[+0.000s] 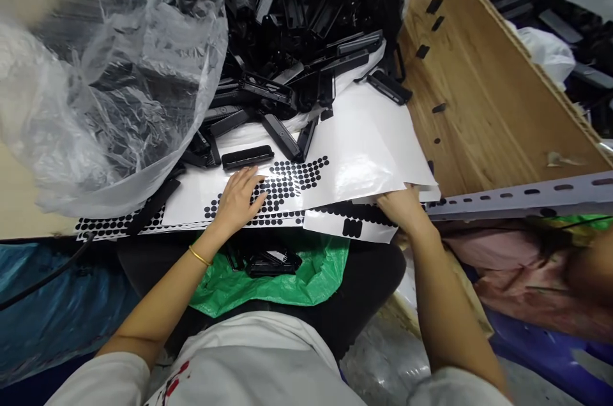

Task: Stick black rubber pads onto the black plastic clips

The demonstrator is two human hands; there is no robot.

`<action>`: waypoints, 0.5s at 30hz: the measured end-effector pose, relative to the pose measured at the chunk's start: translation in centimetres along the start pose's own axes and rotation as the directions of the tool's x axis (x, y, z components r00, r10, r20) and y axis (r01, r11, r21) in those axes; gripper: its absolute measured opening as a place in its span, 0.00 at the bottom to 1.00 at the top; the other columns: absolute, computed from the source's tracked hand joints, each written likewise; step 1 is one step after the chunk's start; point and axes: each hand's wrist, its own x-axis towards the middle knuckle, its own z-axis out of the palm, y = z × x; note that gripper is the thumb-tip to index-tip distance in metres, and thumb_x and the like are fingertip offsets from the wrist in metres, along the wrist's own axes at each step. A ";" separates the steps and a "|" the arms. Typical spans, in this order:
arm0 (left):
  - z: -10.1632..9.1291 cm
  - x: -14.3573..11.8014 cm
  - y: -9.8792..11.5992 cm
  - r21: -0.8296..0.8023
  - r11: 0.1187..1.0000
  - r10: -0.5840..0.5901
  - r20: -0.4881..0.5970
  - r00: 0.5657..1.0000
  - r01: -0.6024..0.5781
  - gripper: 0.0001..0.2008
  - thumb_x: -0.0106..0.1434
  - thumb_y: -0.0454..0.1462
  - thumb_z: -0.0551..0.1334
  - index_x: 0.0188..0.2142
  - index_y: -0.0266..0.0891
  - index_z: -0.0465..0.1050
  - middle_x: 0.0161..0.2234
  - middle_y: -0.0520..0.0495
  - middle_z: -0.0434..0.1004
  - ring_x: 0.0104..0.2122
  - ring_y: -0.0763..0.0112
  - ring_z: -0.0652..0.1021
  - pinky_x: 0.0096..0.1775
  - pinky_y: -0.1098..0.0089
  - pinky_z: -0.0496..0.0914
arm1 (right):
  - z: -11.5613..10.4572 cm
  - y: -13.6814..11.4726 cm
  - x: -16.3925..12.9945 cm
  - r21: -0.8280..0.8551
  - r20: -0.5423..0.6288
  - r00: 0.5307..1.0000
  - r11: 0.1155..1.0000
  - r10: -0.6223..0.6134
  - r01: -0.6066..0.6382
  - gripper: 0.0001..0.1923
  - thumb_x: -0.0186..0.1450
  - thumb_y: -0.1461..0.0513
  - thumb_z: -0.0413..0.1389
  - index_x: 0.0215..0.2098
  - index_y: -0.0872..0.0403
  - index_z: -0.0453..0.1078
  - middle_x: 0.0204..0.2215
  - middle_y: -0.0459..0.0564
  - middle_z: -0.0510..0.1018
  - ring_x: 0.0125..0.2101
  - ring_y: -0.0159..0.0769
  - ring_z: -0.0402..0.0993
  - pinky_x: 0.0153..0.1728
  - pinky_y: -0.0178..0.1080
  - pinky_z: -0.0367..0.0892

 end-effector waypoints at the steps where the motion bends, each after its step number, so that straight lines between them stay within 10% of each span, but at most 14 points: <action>1: -0.3 0.3 0.1 0.000 1.000 -0.012 -0.030 0.999 0.012 0.12 0.64 0.41 0.53 0.41 0.39 0.72 0.46 0.40 0.75 0.50 0.56 0.72 0.53 0.54 0.64 | -0.3 0.1 -0.9 0.017 0.003 1.000 1.000 -0.019 0.019 0.09 0.64 0.59 0.53 0.35 0.56 0.72 0.38 0.59 0.76 0.44 0.50 0.71 0.45 0.55 0.65; 8: -1.6 4.8 -1.1 0.162 0.984 -0.070 -0.030 0.997 0.074 0.09 0.59 0.37 0.59 0.40 0.39 0.72 0.41 0.40 0.73 0.43 0.52 0.71 0.46 0.53 0.64 | -0.6 -5.6 -4.9 0.467 0.056 0.993 0.881 -0.108 0.070 0.10 0.66 0.57 0.49 0.31 0.52 0.68 0.27 0.48 0.77 0.26 0.36 0.72 0.30 0.37 0.66; 15: -2.0 4.5 0.4 -0.163 0.979 -0.131 -0.054 0.990 0.121 0.07 0.59 0.39 0.60 0.26 0.40 0.69 0.35 0.45 0.75 0.41 0.60 0.73 0.48 0.57 0.64 | 4.2 -12.6 -1.3 0.166 0.191 0.980 0.986 -0.055 0.023 0.05 0.65 0.64 0.49 0.36 0.53 0.67 0.37 0.56 0.77 0.37 0.43 0.72 0.28 0.38 0.60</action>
